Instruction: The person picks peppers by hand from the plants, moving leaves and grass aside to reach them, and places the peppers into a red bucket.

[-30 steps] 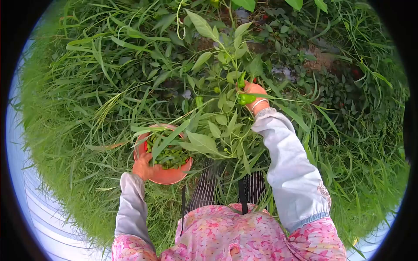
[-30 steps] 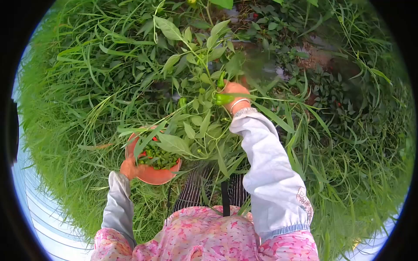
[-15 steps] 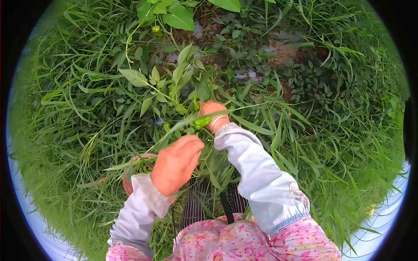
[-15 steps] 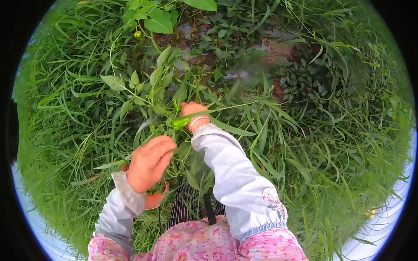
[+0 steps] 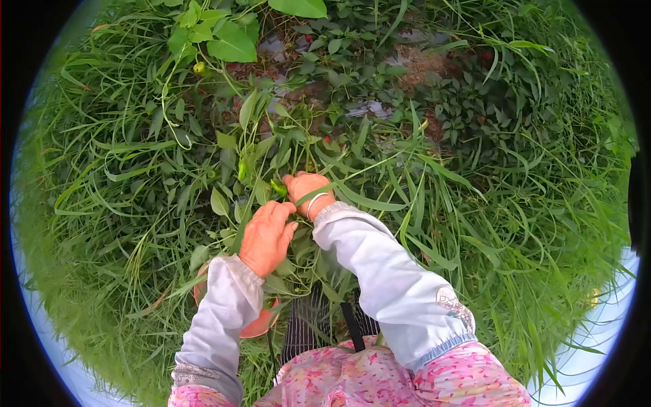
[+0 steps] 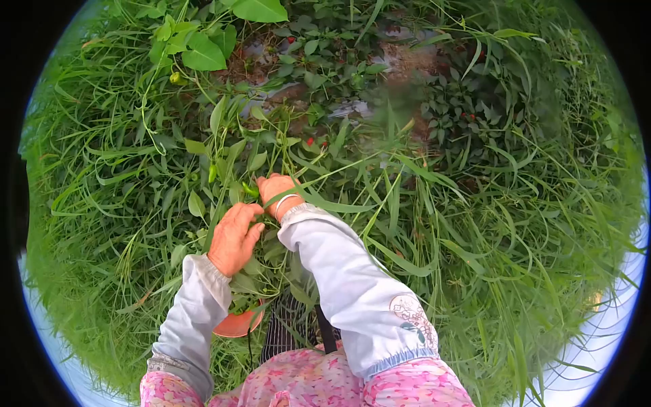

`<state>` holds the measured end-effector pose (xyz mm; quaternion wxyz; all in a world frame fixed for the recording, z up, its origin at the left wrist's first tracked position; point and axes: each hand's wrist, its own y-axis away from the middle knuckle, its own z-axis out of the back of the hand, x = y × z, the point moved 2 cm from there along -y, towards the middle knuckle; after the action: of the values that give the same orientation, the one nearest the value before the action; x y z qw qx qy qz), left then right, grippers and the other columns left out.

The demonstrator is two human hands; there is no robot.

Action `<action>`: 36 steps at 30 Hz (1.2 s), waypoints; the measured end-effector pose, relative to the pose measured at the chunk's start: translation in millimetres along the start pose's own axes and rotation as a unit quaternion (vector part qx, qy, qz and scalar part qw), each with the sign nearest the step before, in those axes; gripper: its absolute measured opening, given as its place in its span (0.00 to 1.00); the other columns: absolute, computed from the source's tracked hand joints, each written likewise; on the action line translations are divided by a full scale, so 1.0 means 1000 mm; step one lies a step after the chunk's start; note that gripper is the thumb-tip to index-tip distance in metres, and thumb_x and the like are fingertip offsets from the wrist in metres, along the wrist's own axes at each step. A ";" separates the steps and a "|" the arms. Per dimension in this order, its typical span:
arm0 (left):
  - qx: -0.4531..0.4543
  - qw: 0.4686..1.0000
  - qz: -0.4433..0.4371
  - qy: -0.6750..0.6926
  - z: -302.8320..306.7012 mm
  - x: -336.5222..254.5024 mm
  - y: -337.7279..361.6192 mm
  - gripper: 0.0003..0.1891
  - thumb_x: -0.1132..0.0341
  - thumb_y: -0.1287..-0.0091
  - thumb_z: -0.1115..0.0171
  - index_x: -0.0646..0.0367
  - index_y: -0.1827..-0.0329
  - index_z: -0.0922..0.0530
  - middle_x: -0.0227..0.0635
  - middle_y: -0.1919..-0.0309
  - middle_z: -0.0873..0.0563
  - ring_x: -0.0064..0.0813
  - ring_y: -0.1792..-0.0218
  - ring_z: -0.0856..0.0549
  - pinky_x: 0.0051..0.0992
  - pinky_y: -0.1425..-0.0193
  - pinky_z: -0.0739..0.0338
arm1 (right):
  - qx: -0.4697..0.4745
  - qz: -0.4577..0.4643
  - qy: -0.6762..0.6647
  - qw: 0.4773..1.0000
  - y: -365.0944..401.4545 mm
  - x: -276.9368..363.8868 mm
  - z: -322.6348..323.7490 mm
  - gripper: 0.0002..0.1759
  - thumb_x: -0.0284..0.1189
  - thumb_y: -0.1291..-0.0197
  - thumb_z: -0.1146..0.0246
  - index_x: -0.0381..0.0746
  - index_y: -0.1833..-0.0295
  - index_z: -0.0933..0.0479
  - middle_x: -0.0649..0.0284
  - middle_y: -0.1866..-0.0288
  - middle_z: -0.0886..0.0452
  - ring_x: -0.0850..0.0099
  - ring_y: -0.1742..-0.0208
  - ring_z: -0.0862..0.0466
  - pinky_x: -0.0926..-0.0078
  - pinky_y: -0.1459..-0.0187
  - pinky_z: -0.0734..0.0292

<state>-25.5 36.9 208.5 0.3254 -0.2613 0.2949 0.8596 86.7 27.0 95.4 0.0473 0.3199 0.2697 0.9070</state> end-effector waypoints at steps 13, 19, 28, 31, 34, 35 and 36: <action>-0.135 0.991 0.007 0.016 0.017 -0.017 0.003 0.11 0.76 0.38 0.47 0.59 0.52 0.26 0.44 0.62 0.19 0.42 0.66 0.17 0.34 0.62 0.23 | 0.008 -0.010 0.014 1.000 0.010 0.003 -0.006 0.14 0.26 0.46 0.43 0.42 0.52 0.24 0.55 0.59 0.20 0.60 0.55 0.18 0.66 0.57 0.21; 0.154 0.941 0.034 -0.301 -0.024 0.034 -0.047 0.18 0.77 0.47 0.44 0.59 0.51 0.26 0.42 0.58 0.19 0.41 0.61 0.15 0.32 0.61 0.20 | -0.050 0.007 0.023 0.998 0.007 -0.008 -0.031 0.13 0.26 0.49 0.39 0.41 0.55 0.23 0.56 0.60 0.20 0.62 0.59 0.17 0.68 0.60 0.21; 0.141 0.895 0.000 -0.423 -0.062 0.038 -0.031 0.21 0.68 0.43 0.44 0.63 0.46 0.30 0.35 0.68 0.20 0.31 0.72 0.16 0.31 0.73 0.21 | -0.108 0.004 -0.087 0.990 0.022 -0.028 -0.051 0.21 0.36 0.45 0.42 0.47 0.45 0.27 0.56 0.56 0.20 0.58 0.54 0.19 0.64 0.54 0.23; 0.167 0.897 -0.008 -0.409 -0.048 0.034 -0.028 0.22 0.69 0.44 0.43 0.59 0.44 0.30 0.35 0.69 0.20 0.32 0.73 0.15 0.29 0.72 0.21 | -0.137 0.019 -0.122 0.983 0.021 -0.032 -0.049 0.20 0.32 0.45 0.41 0.48 0.44 0.27 0.57 0.57 0.20 0.57 0.55 0.19 0.62 0.55 0.23; 0.130 0.908 -0.001 -0.398 -0.036 0.030 -0.025 0.17 0.69 0.43 0.44 0.61 0.50 0.29 0.35 0.73 0.20 0.32 0.75 0.15 0.30 0.75 0.22 | -0.161 0.037 -0.145 0.975 0.018 -0.028 -0.039 0.19 0.30 0.45 0.41 0.51 0.45 0.27 0.57 0.58 0.20 0.56 0.59 0.19 0.61 0.59 0.22; 0.118 0.912 0.007 -0.392 -0.031 0.025 -0.024 0.17 0.69 0.44 0.43 0.61 0.51 0.28 0.35 0.73 0.20 0.32 0.75 0.15 0.30 0.75 0.22 | -0.168 0.036 -0.155 0.973 0.018 -0.026 -0.037 0.19 0.30 0.45 0.41 0.51 0.46 0.27 0.58 0.59 0.20 0.55 0.59 0.19 0.61 0.59 0.22; 0.112 0.912 0.017 -0.394 -0.027 0.020 -0.022 0.14 0.69 0.45 0.43 0.60 0.54 0.28 0.35 0.74 0.20 0.31 0.78 0.16 0.29 0.77 0.23 | -0.193 0.020 -0.142 0.971 0.017 -0.025 -0.039 0.19 0.28 0.46 0.41 0.52 0.47 0.26 0.58 0.60 0.20 0.55 0.61 0.19 0.61 0.60 0.22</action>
<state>-15.9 40.0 170.0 0.4276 0.1420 0.2413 0.8595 84.2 -11.9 64.6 0.1276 0.4355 0.0734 0.8881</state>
